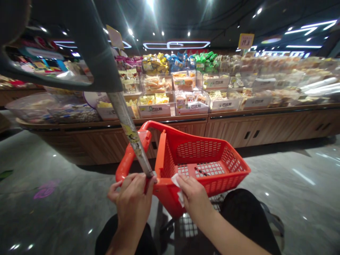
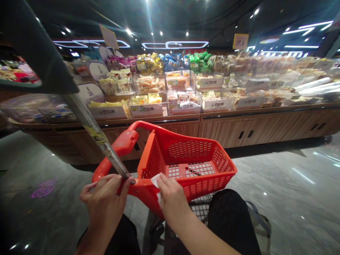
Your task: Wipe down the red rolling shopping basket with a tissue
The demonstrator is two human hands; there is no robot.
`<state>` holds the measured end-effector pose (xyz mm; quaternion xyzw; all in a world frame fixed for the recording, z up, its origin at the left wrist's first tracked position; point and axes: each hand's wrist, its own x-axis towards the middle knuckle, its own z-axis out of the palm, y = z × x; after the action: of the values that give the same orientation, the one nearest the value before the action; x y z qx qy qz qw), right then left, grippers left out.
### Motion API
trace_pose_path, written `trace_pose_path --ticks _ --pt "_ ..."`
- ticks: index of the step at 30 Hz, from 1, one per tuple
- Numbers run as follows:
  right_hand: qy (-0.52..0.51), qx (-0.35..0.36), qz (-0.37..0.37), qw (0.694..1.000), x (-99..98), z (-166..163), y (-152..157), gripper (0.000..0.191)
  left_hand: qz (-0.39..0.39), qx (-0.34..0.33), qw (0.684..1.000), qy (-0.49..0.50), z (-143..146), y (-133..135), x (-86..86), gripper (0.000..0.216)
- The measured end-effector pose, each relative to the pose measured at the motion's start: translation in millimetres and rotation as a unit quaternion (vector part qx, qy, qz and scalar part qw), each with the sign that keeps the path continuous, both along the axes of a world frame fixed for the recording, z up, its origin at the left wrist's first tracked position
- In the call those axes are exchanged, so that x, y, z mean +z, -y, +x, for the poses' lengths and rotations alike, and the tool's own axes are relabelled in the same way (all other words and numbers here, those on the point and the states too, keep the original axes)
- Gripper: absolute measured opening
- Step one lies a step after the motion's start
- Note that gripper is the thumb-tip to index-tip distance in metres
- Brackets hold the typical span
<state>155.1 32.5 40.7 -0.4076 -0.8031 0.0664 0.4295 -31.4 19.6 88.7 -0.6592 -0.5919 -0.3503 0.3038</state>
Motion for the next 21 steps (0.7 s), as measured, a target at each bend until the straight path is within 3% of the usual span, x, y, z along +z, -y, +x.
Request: trace_pose_path --ticks 5,9,13,18,21 --pt "-0.001 0.042 0.037 0.998 5.7 -19.5 4.9 0.046 0.024 -0.007 1.0 -0.017 -4.7 -3.7 -1.9 0.025" --pt "0.007 0.002 0.02 1.0 -6.8 0.0 4.8 0.049 0.01 0.001 1.0 -0.022 -7.3 -4.7 -2.1 0.03" --pt "-0.023 -0.05 -0.027 0.998 -13.2 2.9 4.9 0.039 0.004 0.015 1.0 -0.024 -6.4 -4.8 -1.3 0.032" --pt "-0.05 0.043 0.025 0.998 1.5 -30.1 3.4 0.035 -0.004 0.023 0.999 -0.032 -5.6 -3.9 -0.6 0.032" --pt "-0.05 0.069 0.054 0.995 4.7 -32.5 2.4 0.037 -0.027 0.026 0.999 -0.026 -7.0 -3.1 -1.4 0.032"
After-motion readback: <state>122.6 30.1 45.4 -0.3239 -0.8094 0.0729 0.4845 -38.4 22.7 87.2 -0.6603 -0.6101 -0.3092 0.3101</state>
